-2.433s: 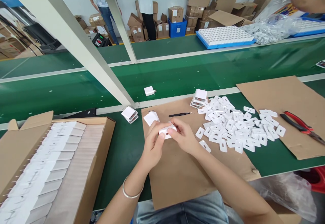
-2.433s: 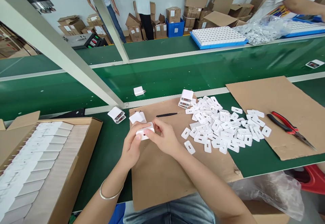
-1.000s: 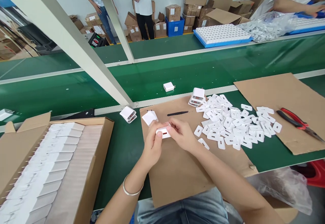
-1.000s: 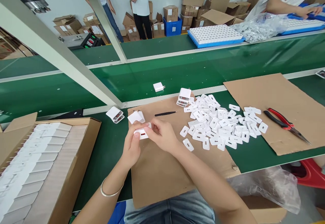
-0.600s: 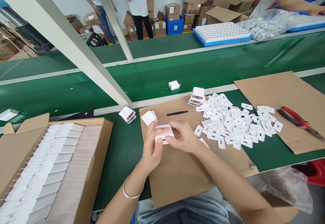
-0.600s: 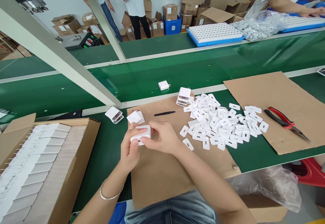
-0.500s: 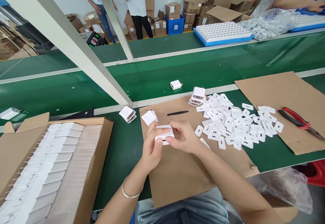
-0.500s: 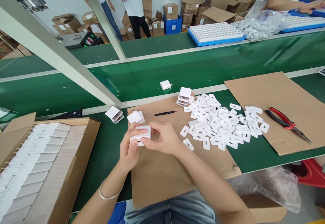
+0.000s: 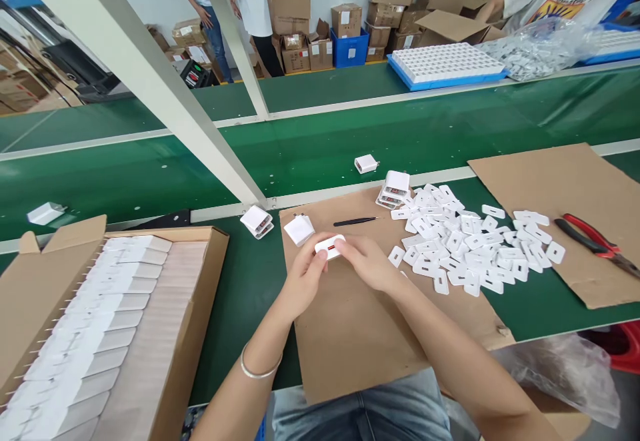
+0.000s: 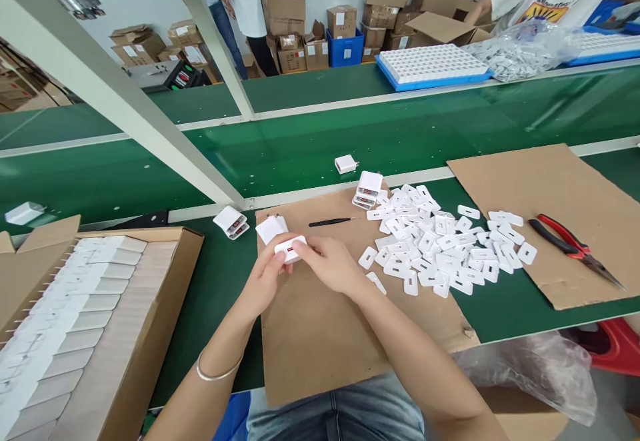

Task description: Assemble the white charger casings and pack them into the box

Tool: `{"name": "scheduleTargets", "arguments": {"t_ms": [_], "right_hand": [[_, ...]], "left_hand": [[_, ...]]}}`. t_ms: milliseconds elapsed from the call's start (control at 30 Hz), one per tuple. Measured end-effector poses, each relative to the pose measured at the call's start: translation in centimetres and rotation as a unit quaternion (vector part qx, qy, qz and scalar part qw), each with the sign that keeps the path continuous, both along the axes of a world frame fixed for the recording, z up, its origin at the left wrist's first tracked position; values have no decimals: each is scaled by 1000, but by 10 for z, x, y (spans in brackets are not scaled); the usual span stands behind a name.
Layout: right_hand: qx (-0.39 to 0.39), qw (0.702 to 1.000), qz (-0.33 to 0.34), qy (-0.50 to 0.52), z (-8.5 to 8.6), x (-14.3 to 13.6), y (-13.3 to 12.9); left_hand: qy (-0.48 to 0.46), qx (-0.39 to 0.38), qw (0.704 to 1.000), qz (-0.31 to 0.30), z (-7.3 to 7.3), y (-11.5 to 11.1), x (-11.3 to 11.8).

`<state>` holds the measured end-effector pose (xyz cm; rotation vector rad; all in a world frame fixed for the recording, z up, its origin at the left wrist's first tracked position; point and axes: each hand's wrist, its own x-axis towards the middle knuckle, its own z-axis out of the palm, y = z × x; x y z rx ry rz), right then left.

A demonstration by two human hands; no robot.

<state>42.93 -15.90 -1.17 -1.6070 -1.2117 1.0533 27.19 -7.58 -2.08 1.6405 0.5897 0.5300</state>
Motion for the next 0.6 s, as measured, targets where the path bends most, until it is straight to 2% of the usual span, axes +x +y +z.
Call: {"name": "scheduleTargets", "arguments": {"t_ms": [100, 233, 367, 500, 600], "right_hand": [[-9, 1000, -6, -13, -2, -1, 0], [12, 999, 21, 21, -3, 2, 1], [27, 1000, 8, 11, -2, 2, -1], [78, 997, 5, -23, 0, 2, -3], [146, 988, 15, -47, 2, 3, -3]], "left_hand": [[-19, 7, 1000, 8, -1, 0, 1], [-57, 15, 998, -7, -3, -2, 1], [-85, 47, 995, -21, -3, -4, 0], [-114, 114, 987, -21, -3, -5, -1], [-133, 199, 971, -5, -5, -6, -2]]}}
